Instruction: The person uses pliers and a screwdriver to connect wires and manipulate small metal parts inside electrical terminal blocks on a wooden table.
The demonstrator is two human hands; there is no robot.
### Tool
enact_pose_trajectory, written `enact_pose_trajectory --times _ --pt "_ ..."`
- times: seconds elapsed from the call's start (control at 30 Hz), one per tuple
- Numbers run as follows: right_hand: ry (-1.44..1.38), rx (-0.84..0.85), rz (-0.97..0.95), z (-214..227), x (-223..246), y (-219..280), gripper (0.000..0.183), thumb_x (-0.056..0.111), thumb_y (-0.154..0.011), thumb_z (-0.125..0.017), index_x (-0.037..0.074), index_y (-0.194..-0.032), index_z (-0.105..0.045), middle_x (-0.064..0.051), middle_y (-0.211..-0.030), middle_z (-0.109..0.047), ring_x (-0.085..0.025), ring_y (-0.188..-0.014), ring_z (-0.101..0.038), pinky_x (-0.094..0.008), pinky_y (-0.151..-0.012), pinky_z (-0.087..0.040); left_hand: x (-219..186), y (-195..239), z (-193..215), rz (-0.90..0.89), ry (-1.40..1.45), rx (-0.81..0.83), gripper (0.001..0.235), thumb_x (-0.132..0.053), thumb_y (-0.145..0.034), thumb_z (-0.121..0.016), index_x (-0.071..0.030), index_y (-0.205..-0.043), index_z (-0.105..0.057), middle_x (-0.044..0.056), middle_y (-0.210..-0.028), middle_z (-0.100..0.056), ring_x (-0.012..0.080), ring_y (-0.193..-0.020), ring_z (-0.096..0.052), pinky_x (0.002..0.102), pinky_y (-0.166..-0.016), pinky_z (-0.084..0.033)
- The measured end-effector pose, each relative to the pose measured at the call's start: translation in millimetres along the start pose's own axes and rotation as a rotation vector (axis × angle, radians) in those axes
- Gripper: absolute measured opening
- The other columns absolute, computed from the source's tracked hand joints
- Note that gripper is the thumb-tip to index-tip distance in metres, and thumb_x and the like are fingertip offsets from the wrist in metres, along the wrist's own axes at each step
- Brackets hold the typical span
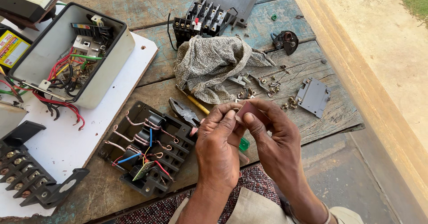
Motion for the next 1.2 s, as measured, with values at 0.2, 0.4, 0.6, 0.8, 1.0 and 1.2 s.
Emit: enact_pose_trajectory --times 0.2,0.4,0.6,0.8,1.0,1.2 --pt "0.405 0.047 0.169 -7.7 19.9 13.3 0.026 0.015 -0.091 -0.077 0.009 -0.116 -0.076 -0.007 -0.109 -0.077 -0.016 -0.096 -0.065 -0.031 -0.087 -0.055 -4.0 11.6 -7.3 0.055 0.359 0.119 0.030 -0.033 -0.108 -0.042 -0.005 -0.105 -0.054 0.027 -0.118 -0.068 0.0353 -0.112 -0.067 0.048 -0.105 -0.052" --pt "-0.267 -0.037 -0.152 -1.7 23.3 20.2 0.019 0.013 -0.090 -0.070 0.010 -0.109 -0.069 -0.004 -0.107 -0.076 -0.012 -0.098 -0.071 -0.030 -0.087 -0.060 -20.7 17.8 -20.2 -0.006 0.333 0.265 0.052 -0.046 -0.115 -0.038 0.005 -0.120 -0.049 0.034 -0.129 -0.060 0.0403 -0.126 -0.061 0.052 -0.115 -0.047" --pt "0.407 0.020 0.082 -7.1 39.8 13.5 0.017 0.016 -0.087 -0.079 0.008 -0.099 -0.072 -0.005 -0.094 -0.074 -0.014 -0.084 -0.071 -0.030 -0.073 -0.059 -17.9 20.2 -24.5 0.097 0.339 0.221 0.091 -0.067 -0.098 -0.035 0.009 -0.148 -0.038 0.029 -0.142 -0.056 0.0351 -0.135 -0.055 0.048 -0.117 -0.043" --pt "0.446 -0.083 0.284 -22.3 48.7 5.0 0.018 0.017 -0.089 -0.081 0.006 -0.094 -0.068 -0.006 -0.091 -0.065 -0.016 -0.085 -0.063 -0.031 -0.069 -0.056 -17.0 31.2 -29.2 0.074 0.156 0.217 0.098 -0.068 -0.097 -0.041 0.007 -0.158 -0.028 0.024 -0.151 -0.046 0.0333 -0.139 -0.047 0.048 -0.121 -0.039" --pt "0.427 -0.006 0.179 -19.8 46.1 12.7 0.017 0.016 -0.085 -0.082 0.007 -0.091 -0.068 -0.004 -0.085 -0.066 -0.013 -0.080 -0.062 -0.030 -0.065 -0.055 -23.4 29.4 -24.4 0.098 0.206 0.225 0.104 -0.072 -0.093 -0.039 0.002 -0.162 -0.015 0.022 -0.157 -0.043 0.0304 -0.146 -0.044 0.045 -0.123 -0.035" --pt "0.518 -0.030 0.304 -20.1 46.5 16.0 0.019 0.017 -0.087 -0.083 0.006 -0.089 -0.068 -0.003 -0.082 -0.065 -0.016 -0.080 -0.055 -0.033 -0.066 -0.049 -16.4 33.6 -26.0 0.077 0.236 0.307 0.116 -0.077 -0.094 -0.038 0.011 -0.165 -0.014 0.024 -0.162 -0.037 0.0311 -0.149 -0.039 0.043 -0.126 -0.030"
Point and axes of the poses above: each hand's wrist, its own y-axis away from the middle knuckle, its own z-axis out of the back of the hand, x = y × z, the point moved 4 cm from there along -y, towards the middle knuckle
